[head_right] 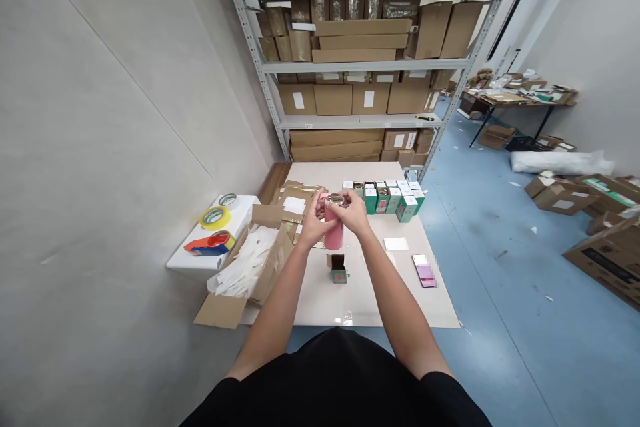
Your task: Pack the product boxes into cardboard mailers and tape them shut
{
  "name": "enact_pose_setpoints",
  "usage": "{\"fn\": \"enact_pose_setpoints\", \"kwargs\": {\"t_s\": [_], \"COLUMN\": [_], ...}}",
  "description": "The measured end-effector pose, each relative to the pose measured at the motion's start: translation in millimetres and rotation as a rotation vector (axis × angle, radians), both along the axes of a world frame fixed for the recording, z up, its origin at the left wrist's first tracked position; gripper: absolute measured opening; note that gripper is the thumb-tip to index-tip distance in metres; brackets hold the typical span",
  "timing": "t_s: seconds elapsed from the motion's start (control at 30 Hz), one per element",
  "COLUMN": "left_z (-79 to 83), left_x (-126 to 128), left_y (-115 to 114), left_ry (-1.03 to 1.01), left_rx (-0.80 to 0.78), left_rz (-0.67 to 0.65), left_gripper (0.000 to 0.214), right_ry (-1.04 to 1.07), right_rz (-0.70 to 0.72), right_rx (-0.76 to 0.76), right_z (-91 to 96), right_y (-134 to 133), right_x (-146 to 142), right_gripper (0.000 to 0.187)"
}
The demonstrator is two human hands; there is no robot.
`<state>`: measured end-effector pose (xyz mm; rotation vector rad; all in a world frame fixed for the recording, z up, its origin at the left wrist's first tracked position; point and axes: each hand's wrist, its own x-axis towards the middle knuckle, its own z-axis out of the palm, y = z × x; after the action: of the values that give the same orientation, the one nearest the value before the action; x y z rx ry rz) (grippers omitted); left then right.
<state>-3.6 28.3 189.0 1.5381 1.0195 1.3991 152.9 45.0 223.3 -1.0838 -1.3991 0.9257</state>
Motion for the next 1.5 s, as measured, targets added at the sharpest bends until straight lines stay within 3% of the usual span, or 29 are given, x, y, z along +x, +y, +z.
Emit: {"fn": "enact_pose_setpoints", "kwargs": {"t_s": [0.07, 0.23, 0.3, 0.5, 0.7, 0.87, 1.03, 1.2, 1.3, 1.4, 1.5], "left_z": [9.1, 21.3, 25.8, 36.9, 43.7, 45.5, 41.3, 38.1, 37.3, 37.5, 37.3], "left_x": [4.1, -4.5, -5.2, 2.1, 3.6, 1.3, -2.2, -3.4, -5.0, -6.2, -5.9], "left_y": [0.7, 2.9, 2.8, 7.9, 14.2, 18.8, 22.5, 23.0, 23.2, 22.0, 20.8], "left_ry": [-0.060, -0.235, -0.296, -0.282, -0.290, -0.186, -0.252, -0.260, -0.280, -0.318, -0.281], "left_rx": [-0.030, -0.132, -0.156, -0.144, -0.152, -0.119, -0.135, -0.148, -0.164, -0.183, -0.196], "left_rz": [-0.030, -0.136, -0.188, -0.184, -0.119, -0.119, -0.139, -0.100, -0.086, -0.155, -0.136], "left_gripper": [0.114, 0.124, 0.124, 0.125, 0.116, 0.125, 0.121, 0.116, 0.121, 0.121, 0.127], "right_ry": [0.086, 0.228, 0.261, 0.176, 0.196, 0.057, 0.069, 0.006, 0.028, 0.061, 0.030], "right_rz": [0.052, 0.473, 0.525, 0.155, 0.277, 0.002, 0.192, -0.039, 0.070, 0.180, 0.043], "right_rx": [-0.026, -0.206, -0.232, -0.074, -0.089, -0.048, -0.042, -0.036, -0.050, -0.077, -0.085], "right_z": [-3.1, -23.9, -32.6, -39.4, -35.6, -44.2, -53.6, -57.2, -55.3, -52.9, -53.2], "right_y": [-4.0, -28.5, -38.7, -48.4, -50.6, -51.7, -51.8, -51.9, -54.8, -59.7, -63.1], "right_x": [5.4, 25.3, 24.5, 9.1, 9.0, 6.5, 6.3, 2.2, 1.3, -0.2, -5.1], "right_gripper": [0.058, 0.088, 0.099, 0.118, 0.111, 0.119, 0.115, 0.124, 0.123, 0.117, 0.122]}}
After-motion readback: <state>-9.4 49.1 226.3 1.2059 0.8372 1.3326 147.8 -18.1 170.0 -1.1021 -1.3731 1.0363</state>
